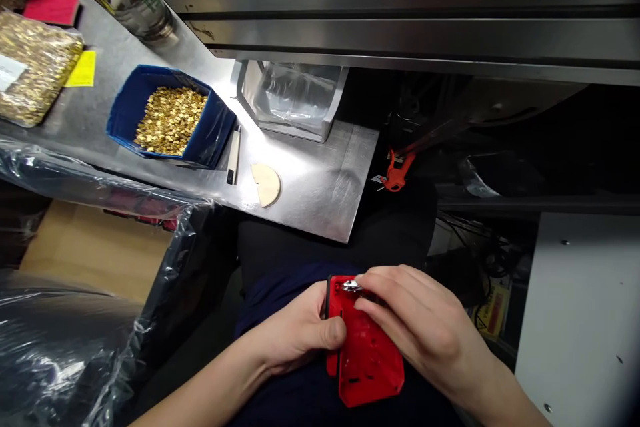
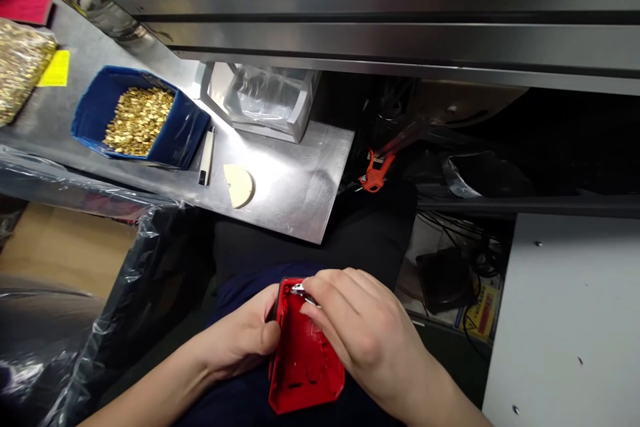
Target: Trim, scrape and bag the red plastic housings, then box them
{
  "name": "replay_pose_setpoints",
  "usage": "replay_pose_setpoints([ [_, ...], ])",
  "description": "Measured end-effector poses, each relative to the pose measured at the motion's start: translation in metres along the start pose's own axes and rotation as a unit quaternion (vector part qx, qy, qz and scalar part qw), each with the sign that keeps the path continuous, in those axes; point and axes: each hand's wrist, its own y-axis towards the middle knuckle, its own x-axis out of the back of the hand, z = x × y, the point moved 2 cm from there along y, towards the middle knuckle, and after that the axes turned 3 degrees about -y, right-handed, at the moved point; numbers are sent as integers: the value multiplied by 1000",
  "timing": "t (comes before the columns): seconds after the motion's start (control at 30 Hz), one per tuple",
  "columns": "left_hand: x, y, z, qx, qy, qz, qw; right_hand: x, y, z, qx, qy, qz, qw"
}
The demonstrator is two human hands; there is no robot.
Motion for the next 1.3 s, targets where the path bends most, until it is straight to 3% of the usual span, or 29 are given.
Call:
replay_pose_setpoints([
  [0.33,-3,-1,1,-4,26,11,1000,-2,-3,2,40,-29,-3,999],
  [0.57,1,0,2,-4,25,17,1000,-4,-3,1,76,-61,-53,994],
  [0.7,-1,-2,1,3,24,20,1000,3,-5,1,-1,-9,-116,993],
  [0.83,0,-4,2,8,24,7,1000,9,-9,3,-94,25,-114,989],
  [1.17,-7,-2,0,-2,23,30,999,-1,-10,20,-116,6,-68,991],
  [1.3,-2,-4,2,-17,28,-9,999,-3,-10,22,-128,-3,-75,989],
])
